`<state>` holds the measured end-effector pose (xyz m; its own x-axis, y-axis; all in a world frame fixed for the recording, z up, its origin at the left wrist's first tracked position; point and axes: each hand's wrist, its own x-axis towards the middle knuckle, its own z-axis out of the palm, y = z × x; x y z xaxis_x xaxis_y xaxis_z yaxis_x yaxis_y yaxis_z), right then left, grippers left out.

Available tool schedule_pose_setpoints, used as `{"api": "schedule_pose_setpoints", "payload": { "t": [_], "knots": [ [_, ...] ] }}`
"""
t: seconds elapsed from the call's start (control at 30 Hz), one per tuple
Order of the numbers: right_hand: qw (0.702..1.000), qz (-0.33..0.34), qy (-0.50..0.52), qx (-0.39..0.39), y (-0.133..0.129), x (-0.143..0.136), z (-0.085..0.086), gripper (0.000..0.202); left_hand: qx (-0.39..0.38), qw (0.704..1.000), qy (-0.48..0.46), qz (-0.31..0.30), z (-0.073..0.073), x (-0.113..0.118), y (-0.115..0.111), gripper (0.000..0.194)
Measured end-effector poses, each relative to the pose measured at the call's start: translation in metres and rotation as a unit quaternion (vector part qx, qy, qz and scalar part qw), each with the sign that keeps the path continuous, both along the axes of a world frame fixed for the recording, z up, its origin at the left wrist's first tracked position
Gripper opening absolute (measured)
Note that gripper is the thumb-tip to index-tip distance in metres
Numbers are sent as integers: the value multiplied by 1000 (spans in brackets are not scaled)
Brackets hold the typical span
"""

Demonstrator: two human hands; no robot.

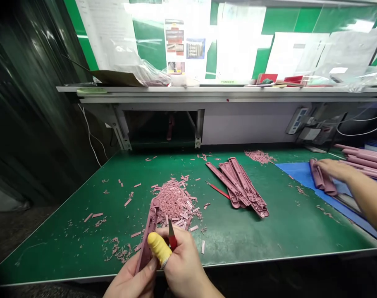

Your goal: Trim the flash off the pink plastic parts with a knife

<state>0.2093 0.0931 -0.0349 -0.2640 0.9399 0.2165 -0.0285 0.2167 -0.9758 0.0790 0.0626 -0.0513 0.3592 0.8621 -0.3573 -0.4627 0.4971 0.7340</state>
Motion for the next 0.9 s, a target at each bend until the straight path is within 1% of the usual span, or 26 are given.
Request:
{"api": "schedule_pose_setpoints", "payload": {
  "t": [0.07, 0.1, 0.17, 0.27, 0.33, 0.4, 0.47, 0.53, 0.6, 0.63, 0.73, 0.8, 0.9],
  "knots": [
    [1000, -4, 3, -16, 3, -2, 0, 38, -22, 999, -30, -28, -2, -1, 1, 41],
    [1000, -3, 1, -19, 5, -3, -1, 39, -29, 998, -41, -32, -1, -2, 1, 43],
    [1000, -6, -10, -24, 12, -3, -3, 41, -38, 998, -47, -29, 0, -4, 3, 46],
    [998, -4, -63, 0, 24, 7, -7, 33, -42, 999, -32, 0, 2, -13, 7, 46],
    [992, -15, -124, 33, 31, 18, -9, 32, -29, 998, 32, 46, 1, -22, 9, 46],
    [978, -40, -192, 62, 35, 29, -10, 27, 4, 989, 124, 83, 0, -33, 9, 44],
    [965, -50, -243, 81, 34, 36, -8, 26, 50, 973, 200, 99, 2, -43, 6, 42],
    [957, -32, -268, 103, 29, 37, -4, 28, 64, 966, 223, 110, 6, -49, 1, 49],
    [957, -13, -261, 127, 24, 34, -1, 22, 27, 970, 209, 123, 14, -51, -5, 57],
    [957, -13, -252, 140, 22, 31, 1, 19, -3, 974, 190, 121, 18, -51, -7, 57],
    [957, -35, -227, 178, 18, 22, 4, 20, -66, 987, 121, 83, 26, -49, -11, 49],
    [953, -44, -229, 195, 17, 19, 5, 20, -79, 991, 91, 58, 28, -49, -12, 50],
    [945, -48, -248, 206, 17, 19, 6, 20, -80, 993, 73, 37, 26, -50, -12, 54]
  ]
}}
